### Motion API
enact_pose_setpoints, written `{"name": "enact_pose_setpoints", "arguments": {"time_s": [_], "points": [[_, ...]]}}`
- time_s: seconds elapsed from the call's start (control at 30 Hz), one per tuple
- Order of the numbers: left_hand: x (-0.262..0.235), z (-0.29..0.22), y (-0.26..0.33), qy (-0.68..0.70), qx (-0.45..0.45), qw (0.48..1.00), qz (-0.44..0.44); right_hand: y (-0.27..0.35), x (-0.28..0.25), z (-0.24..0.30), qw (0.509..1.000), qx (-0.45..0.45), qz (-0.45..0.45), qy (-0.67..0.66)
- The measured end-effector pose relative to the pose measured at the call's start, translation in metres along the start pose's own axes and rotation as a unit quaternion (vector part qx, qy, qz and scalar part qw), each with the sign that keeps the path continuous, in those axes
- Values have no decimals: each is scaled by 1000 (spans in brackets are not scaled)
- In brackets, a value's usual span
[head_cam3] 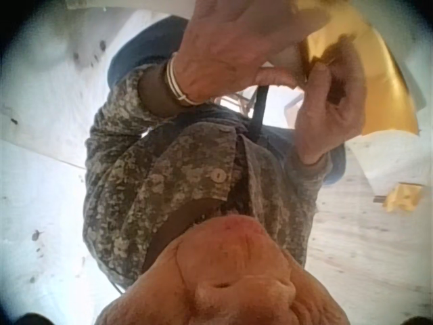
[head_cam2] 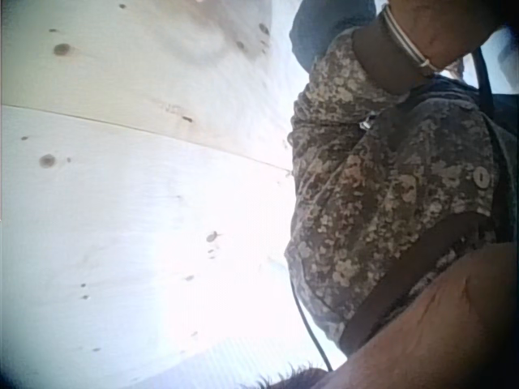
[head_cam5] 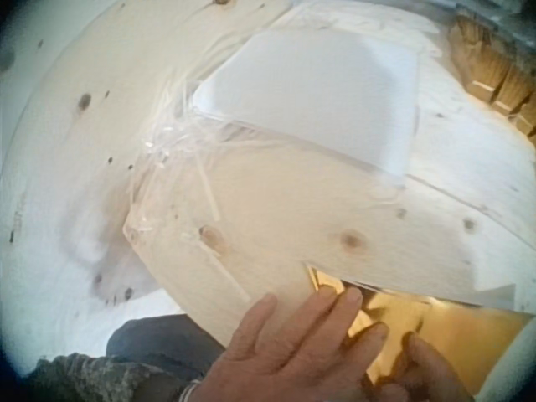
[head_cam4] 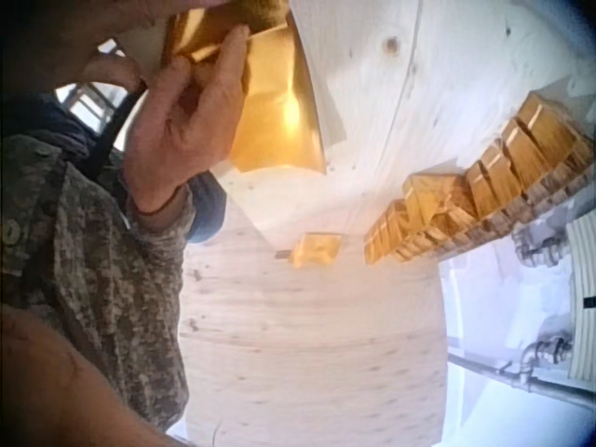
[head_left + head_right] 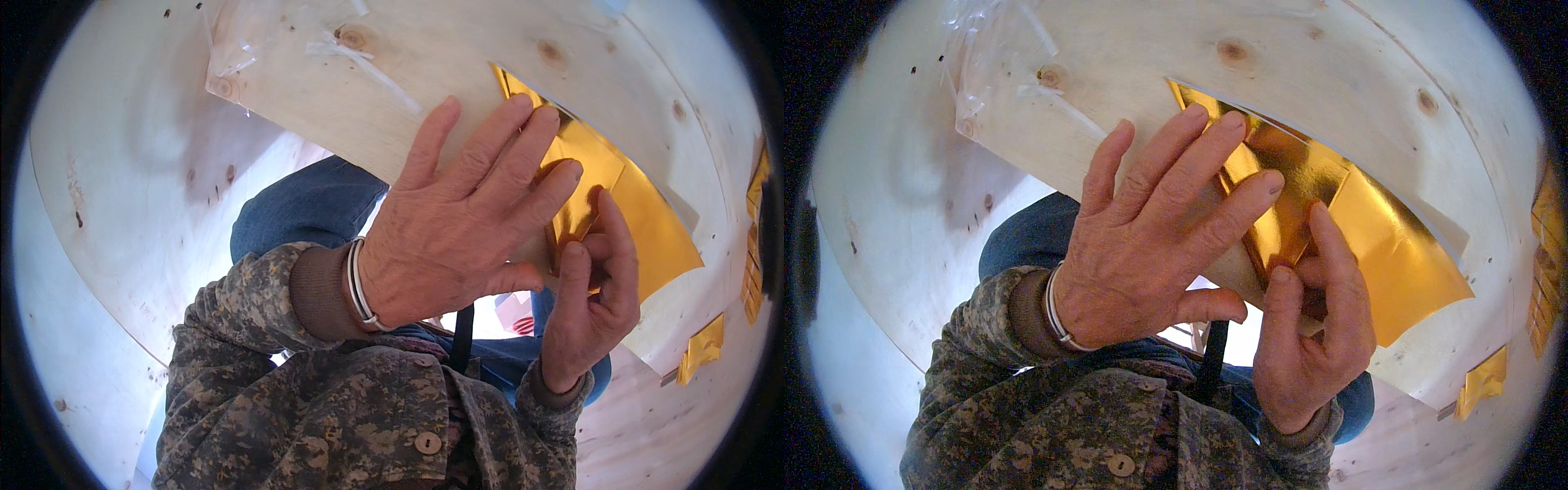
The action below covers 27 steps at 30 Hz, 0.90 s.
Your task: The person folds a sheet of gold foil on a wooden board, repeatedly creasing and pressing the edges to form a compact shape. The hands smooth and align the foil multiple times, creating sharp folds and a smaller folded packet.
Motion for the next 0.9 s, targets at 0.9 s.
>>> {"name": "enact_pose_setpoints", "arguments": {"time_s": [0.9], "points": [[-2, 8, -2, -62, -2, 998, 13, -6, -2, -1, 1000, -8, 3, 19]]}}
Point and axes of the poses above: each hand's wrist, its own y-axis away from the middle knuckle, its own x-axis out of the palm, z = x × y, the point moved 2 cm from there along -y, towards the middle knuckle, and after that the axes turned 8 degrees about z, right-handed, at the moved point
